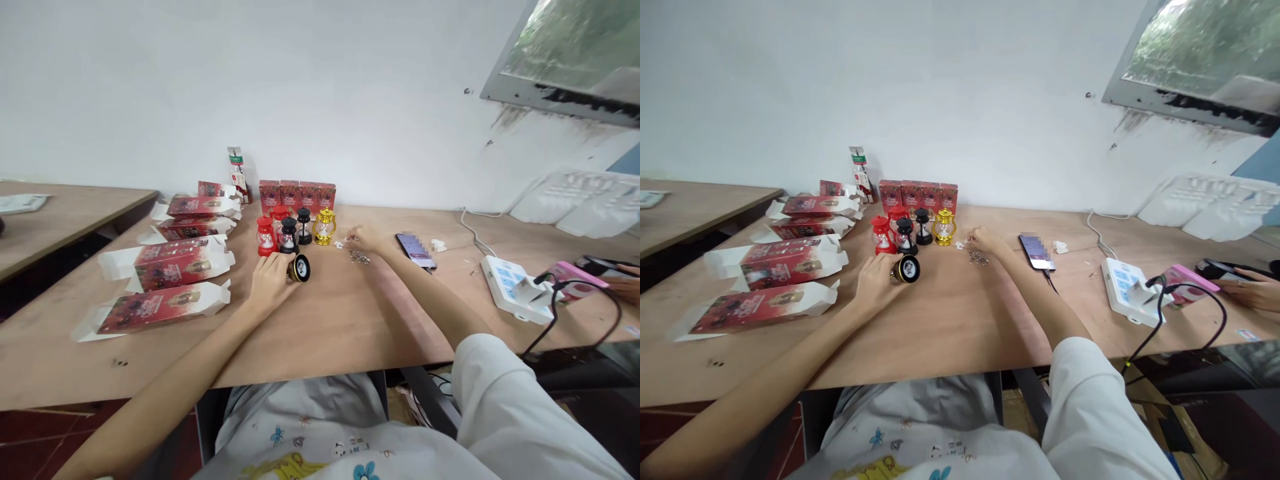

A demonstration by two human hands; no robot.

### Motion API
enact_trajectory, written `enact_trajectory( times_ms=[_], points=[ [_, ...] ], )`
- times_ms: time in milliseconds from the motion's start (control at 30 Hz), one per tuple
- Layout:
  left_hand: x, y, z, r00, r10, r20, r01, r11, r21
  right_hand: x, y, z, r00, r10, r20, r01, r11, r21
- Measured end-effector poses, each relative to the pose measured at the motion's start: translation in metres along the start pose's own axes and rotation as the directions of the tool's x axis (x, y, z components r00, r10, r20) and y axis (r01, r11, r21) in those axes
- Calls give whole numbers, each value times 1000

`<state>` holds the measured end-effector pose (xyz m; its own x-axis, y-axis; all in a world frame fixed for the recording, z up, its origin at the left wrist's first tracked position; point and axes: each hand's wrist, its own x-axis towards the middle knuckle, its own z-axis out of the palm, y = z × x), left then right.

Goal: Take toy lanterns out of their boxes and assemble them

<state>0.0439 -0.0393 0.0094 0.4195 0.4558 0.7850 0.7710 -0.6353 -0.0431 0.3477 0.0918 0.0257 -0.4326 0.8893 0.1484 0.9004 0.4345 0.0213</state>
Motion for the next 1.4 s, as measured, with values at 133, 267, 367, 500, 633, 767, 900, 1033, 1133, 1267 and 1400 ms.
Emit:
enact_trajectory(
  times_ms=[133,267,367,500,633,767,900,1033,1133,1267,1400],
  points=[
    [0,-1,0,1000,17,-19,-17,1000,2,2,9,-2,998,64,-23,-63,998,21],
    [0,-2,0,1000,13,-17,-13,1000,-10,-2,22,-5,987,145,-63,-143,989,41],
    [0,-2,0,1000,6,-11,-6,1000,-19,-12,31,-7,988,150,-31,-149,987,56],
    [1,-1,0,1000,-13,5,13,1000,-20,-28,42,-8,988,153,32,-154,987,46],
    [1,-1,0,1000,-11,2,11,1000,-24,-36,51,-10,985,165,53,-164,986,-13],
    [1,-1,0,1000,2,-8,-2,1000,-17,-32,51,-10,990,110,84,-101,990,-102],
    [1,-1,0,999,19,-35,-19,1000,4,-22,44,-11,990,18,136,10,978,-207],
    [1,-1,0,1000,7,-10,-8,1000,-11,-13,37,-11,982,-36,185,93,946,-310],
    [1,-1,0,1000,22,-10,-22,1000,-9,-9,35,-10,974,-74,215,150,919,-365],
    [1,-1,0,1000,10,6,-10,1000,-12,-7,34,-11,964,-115,239,207,889,-409],
    [1,-1,0,1000,4,17,-4,1000,-29,-7,34,-15,957,-135,257,239,869,-433]
  ],
)
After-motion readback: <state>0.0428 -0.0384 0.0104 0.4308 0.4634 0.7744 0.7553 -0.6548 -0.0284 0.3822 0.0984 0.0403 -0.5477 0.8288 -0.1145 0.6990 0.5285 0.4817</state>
